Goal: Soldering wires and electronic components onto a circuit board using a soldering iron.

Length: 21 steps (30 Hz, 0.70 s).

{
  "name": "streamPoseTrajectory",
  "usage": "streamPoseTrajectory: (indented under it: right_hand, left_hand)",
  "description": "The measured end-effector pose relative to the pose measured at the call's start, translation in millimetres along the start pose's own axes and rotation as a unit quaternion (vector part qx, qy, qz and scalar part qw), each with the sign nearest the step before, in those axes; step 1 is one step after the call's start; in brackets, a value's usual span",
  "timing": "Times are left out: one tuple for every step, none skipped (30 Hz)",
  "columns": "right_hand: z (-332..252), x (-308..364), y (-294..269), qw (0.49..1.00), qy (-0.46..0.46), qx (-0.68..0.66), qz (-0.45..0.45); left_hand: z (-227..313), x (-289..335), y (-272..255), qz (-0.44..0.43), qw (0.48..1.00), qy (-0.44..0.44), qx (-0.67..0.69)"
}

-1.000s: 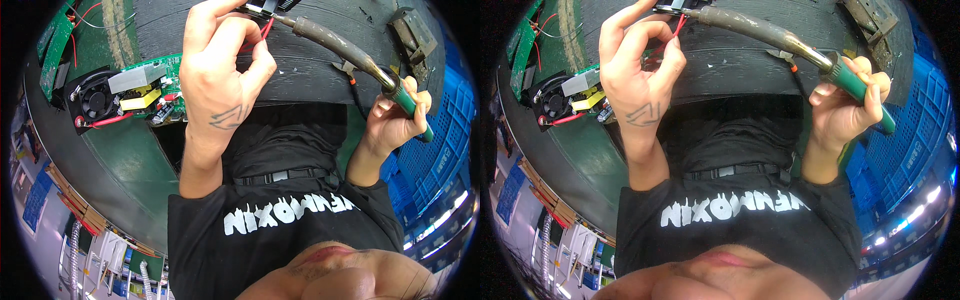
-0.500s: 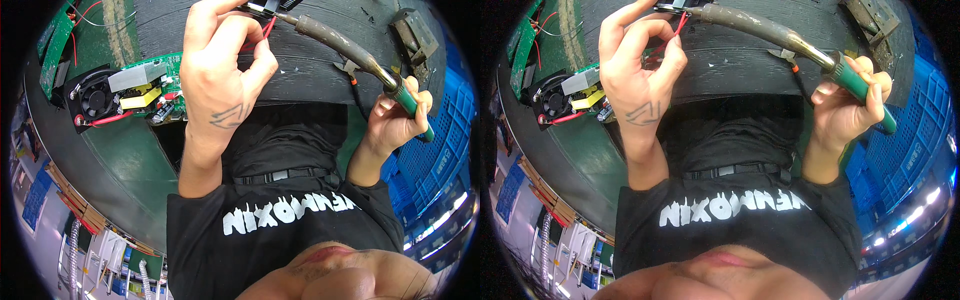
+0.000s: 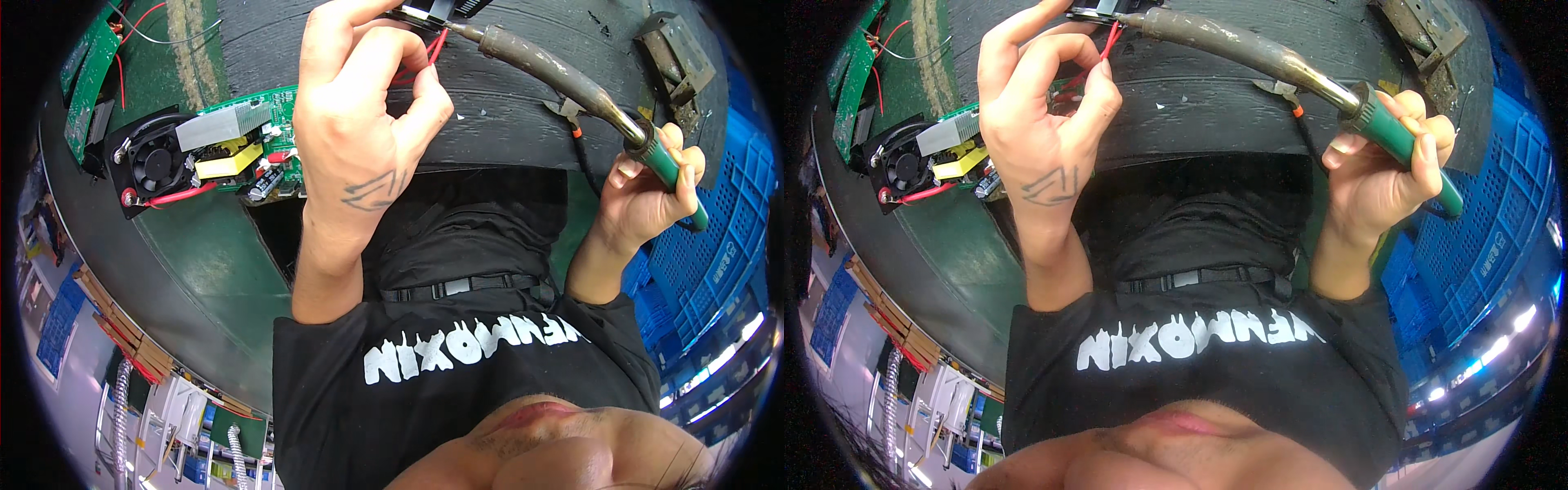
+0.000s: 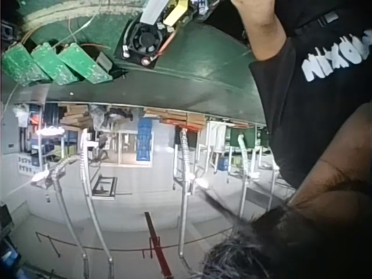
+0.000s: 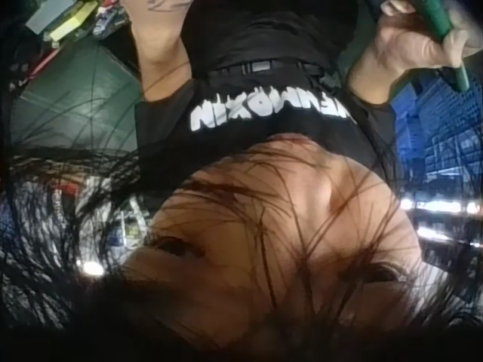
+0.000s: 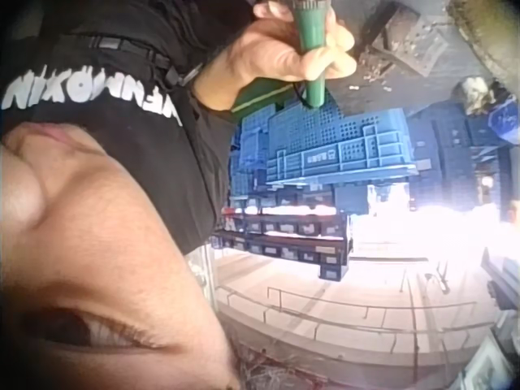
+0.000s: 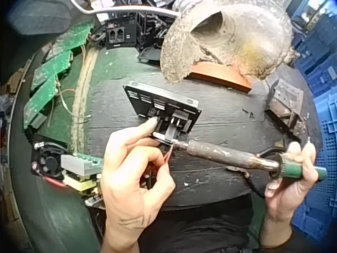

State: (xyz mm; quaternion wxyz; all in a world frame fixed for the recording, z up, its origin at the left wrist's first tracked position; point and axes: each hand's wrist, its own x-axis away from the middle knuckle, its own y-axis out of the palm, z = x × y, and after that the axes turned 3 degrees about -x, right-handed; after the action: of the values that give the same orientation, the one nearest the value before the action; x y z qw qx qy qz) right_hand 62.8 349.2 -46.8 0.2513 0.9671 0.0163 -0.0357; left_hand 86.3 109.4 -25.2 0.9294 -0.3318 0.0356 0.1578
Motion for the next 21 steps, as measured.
streamPoseTrajectory:
  right_hand:
    - [0.1, 0.1, -0.5, 1.000, 0.000, 0.000, 0.000]
    - [0.1, 0.1, -1.1, 1.000, 0.001, 0.001, -0.001]
    - [0.1, 0.1, -1.6, 1.000, 0.002, 0.002, -0.001]
    - [0.1, -0.1, -1.8, 1.000, 0.002, 0.002, -0.002]
    - [0.2, -0.2, -1.9, 1.000, 0.001, 0.000, -0.004]
    - [0.2, -0.3, -2.0, 1.000, -0.001, -0.001, -0.006]
    - [0.1, -0.2, -1.9, 1.000, -0.001, -0.002, -0.006]
    - [0.1, -0.1, -1.5, 1.000, -0.004, 0.005, -0.006]
    - [0.1, 0.2, -1.1, 1.000, -0.008, 0.013, -0.006]
    - [-0.1, 0.2, -0.5, 1.000, -0.008, 0.013, -0.006]
    - [-0.4, 0.3, 0.1, 1.000, -0.012, 0.023, -0.009]
    - [-0.6, 0.3, 0.8, 0.999, -0.016, 0.034, -0.011]
    - [-0.7, 0.3, 1.8, 0.999, -0.016, 0.034, -0.011]
    - [-0.7, 0.2, 3.0, 0.999, -0.016, 0.033, -0.006]
    - [-0.9, 0.0, 3.7, 0.999, -0.016, 0.031, -0.001]
    - [-0.9, 0.1, 3.7, 0.999, -0.016, 0.031, -0.001]
    - [-1.0, 0.1, 3.6, 0.999, -0.015, 0.033, -0.001]
    - [-0.9, 0.2, 3.5, 0.999, -0.015, 0.036, -0.001]
    - [-0.9, 0.5, 3.6, 0.999, -0.015, 0.036, -0.002]
    - [-1.0, 1.0, 3.6, 0.999, -0.015, 0.034, 0.002]
    - [-1.0, 1.4, 3.7, 0.999, -0.016, 0.033, 0.006]
  left_hand:
    - [-0.5, 0.6, -0.3, -0.006, 1.000, 0.016, -0.019]
    - [-0.3, 0.8, -0.3, -0.006, 1.000, 0.016, -0.019]
    - [-0.1, 0.8, -0.4, -0.011, 1.000, 0.012, -0.019]
    - [0.1, 0.9, -0.7, -0.017, 1.000, 0.007, -0.020]
    - [0.1, 0.8, -0.4, -0.017, 1.000, 0.007, -0.020]
    - [0.0, 0.6, 0.3, -0.011, 1.000, 0.007, -0.014]
    - [0.2, 0.5, 0.6, -0.005, 1.000, 0.007, -0.010]
    - [0.5, 0.5, 0.5, -0.005, 1.000, 0.007, -0.010]
    - [0.8, 0.5, 0.4, -0.007, 1.000, 0.004, -0.010]
    - [0.9, 0.4, 0.2, -0.008, 1.000, 0.002, -0.010]
    - [1.2, 0.0, 0.5, -0.008, 1.000, 0.001, -0.010]
    - [1.7, -0.6, 1.1, -0.004, 1.000, -0.004, -0.003]
    - [2.2, -1.2, 1.5, -0.001, 1.000, -0.010, 0.004]
    - [2.0, -1.1, 0.6, -0.001, 1.000, -0.009, 0.004]
    - [1.6, -0.8, -1.0, -0.010, 1.000, 0.000, -0.010]
    - [0.8, 0.0, -1.7, -0.019, 0.999, 0.008, -0.025]
    - [0.3, 0.1, -1.2, -0.019, 0.999, 0.008, -0.025]
    - [-0.1, -0.1, -0.1, -0.013, 1.000, 0.008, -0.017]
    - [-0.3, -0.3, 0.8, -0.007, 1.000, 0.007, -0.010]
    - [0.1, -0.6, 1.4, -0.007, 1.000, 0.007, -0.009]
    - [0.7, -1.1, 1.9, -0.002, 1.000, -0.001, 0.000]
